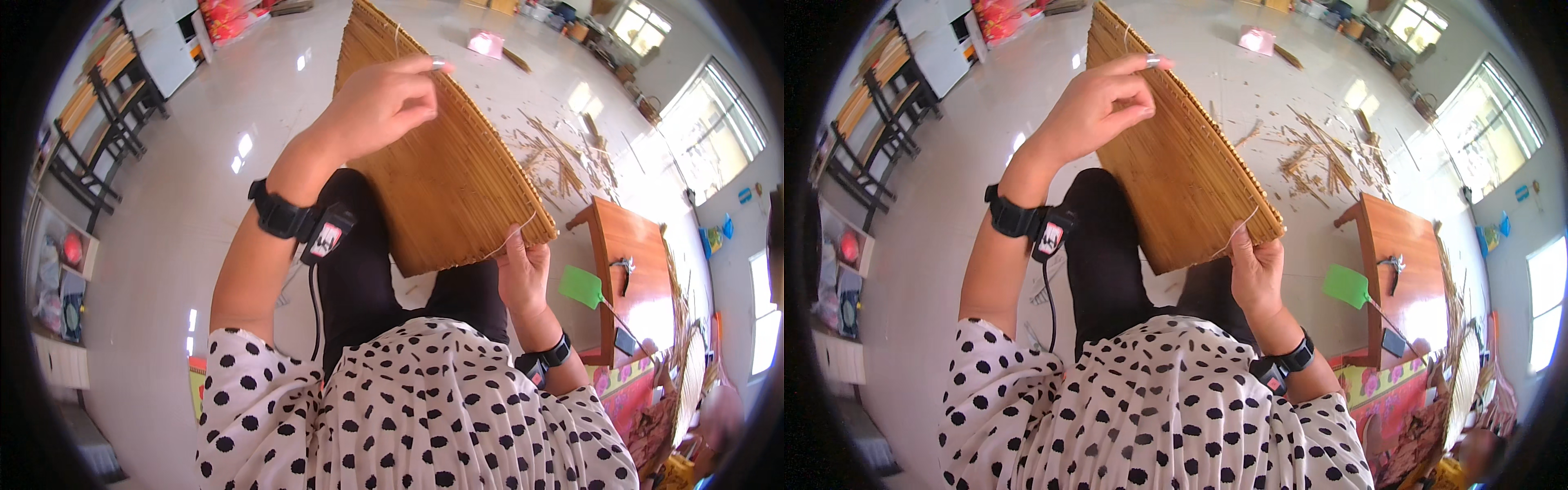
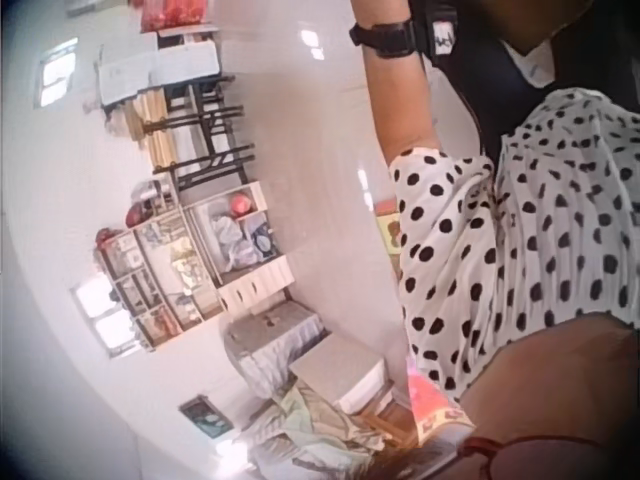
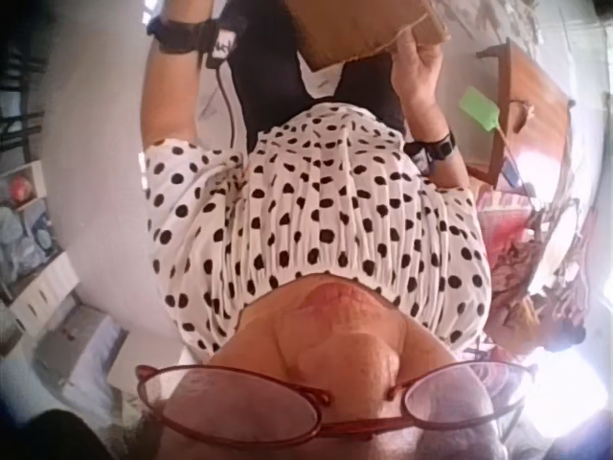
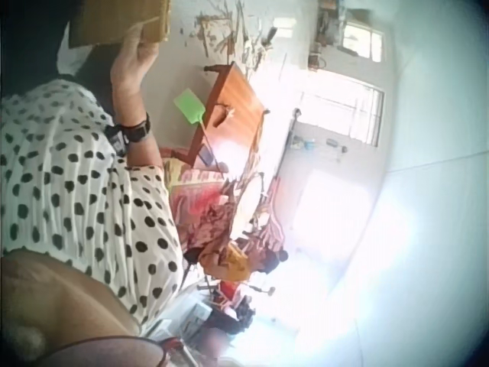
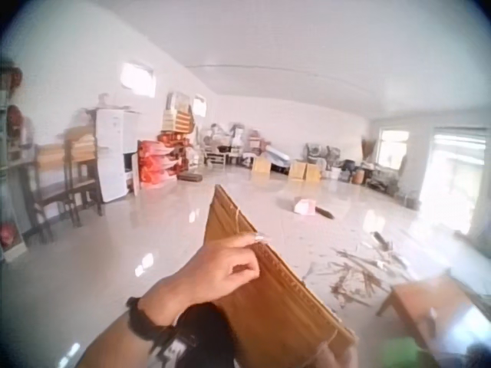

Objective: The person sits on the floor and weaves a white string through the edge of a rectangular bamboo mat. They tie knots to secure the string, cut the excess with scissors, and continue threading the string along the mat's edge.

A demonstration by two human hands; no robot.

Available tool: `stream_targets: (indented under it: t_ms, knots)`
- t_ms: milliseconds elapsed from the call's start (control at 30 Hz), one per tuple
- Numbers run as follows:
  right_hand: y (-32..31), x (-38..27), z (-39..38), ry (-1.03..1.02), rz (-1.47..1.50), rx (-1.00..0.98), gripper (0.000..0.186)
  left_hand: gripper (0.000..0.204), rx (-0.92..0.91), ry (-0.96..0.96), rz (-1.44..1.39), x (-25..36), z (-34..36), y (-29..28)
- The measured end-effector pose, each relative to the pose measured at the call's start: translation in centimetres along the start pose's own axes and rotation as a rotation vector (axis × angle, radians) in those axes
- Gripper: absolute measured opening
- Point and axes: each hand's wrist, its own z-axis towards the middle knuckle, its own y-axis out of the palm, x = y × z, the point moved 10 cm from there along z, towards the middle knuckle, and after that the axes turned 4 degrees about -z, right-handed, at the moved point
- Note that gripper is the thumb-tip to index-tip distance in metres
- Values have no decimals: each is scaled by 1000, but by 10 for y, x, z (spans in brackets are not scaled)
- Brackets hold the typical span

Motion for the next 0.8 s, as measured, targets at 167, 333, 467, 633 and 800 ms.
stream_targets:
  t_ms: [167,333,467,633,800]
  knots:
    - [-21,2,-7,140,194,79,25,5,82,-160,-275,-18,-26,30]
    - [-32,27,-35,302,249,109,26,4,29,-366,-432,-23,-67,56]
    - [-34,30,-34,316,278,59,27,5,183,-500,-807,-50,-86,56]
    - [-33,40,-27,368,171,51,36,12,494,-568,-931,-86,-73,-2]
    - [-41,48,-18,289,150,2,36,10,767,-318,-1071,-99,-46,-85]
